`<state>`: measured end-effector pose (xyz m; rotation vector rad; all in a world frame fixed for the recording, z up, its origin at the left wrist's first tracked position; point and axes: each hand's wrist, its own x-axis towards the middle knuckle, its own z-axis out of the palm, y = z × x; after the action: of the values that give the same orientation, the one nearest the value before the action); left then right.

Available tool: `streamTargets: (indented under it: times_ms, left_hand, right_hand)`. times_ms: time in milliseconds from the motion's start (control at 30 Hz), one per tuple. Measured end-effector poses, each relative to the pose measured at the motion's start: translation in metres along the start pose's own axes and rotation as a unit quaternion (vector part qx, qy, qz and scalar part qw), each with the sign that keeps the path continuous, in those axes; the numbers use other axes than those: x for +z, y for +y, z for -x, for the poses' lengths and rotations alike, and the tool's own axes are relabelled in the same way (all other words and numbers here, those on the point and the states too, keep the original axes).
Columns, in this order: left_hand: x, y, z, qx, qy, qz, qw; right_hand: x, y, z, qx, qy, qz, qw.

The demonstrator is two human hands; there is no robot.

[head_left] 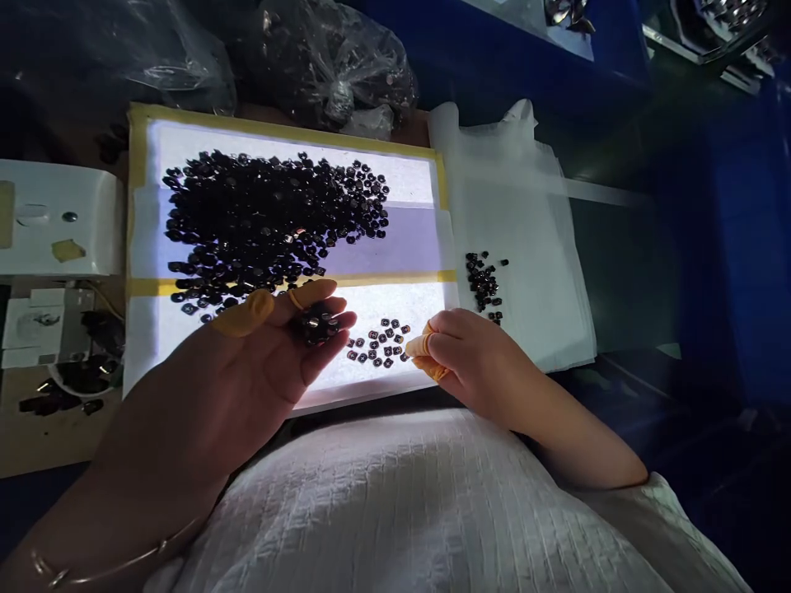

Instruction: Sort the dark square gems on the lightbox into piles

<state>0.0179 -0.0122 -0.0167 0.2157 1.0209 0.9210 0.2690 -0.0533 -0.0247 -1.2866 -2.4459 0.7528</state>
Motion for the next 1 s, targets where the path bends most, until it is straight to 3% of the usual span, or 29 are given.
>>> streamTargets:
  times_ms: [200,467,633,700,833,1000]
  left_hand:
    - [0.004,0.002,0.002,0.006,0.003,-0.002,1.000]
    - [0.007,-0.012,0.002,-0.045,-0.064,-0.024,0.997]
    - [0.013,-0.012,0.005,-0.089,-0.051,-0.036,0.994]
    - [0.006,-0.009,0.004,-0.069,-0.045,-0.031,0.996]
    - [-0.008,-0.004,0.000,-0.015,-0.033,-0.029,0.999]
    - [-0.008,-0.002,-0.001,0.015,-0.011,-0.019,1.000]
  right_hand:
    - [0.007,-0.005,-0.009,-0.012,-0.051,0.084,0.995]
    - [-0.007,-0.012,-0.026,-0.043,0.122,-0.075,0.989]
    - [-0.013,-0.014,-0.034,-0.033,0.173,-0.082,0.981]
    - [-0.014,-0.010,-0.030,-0.008,0.160,-0.064,0.985]
    - [-0.009,-0.004,-0.017,0.006,0.055,0.005,0.998]
    - [0.000,-0.009,-0.014,-0.006,0.002,0.075,0.997]
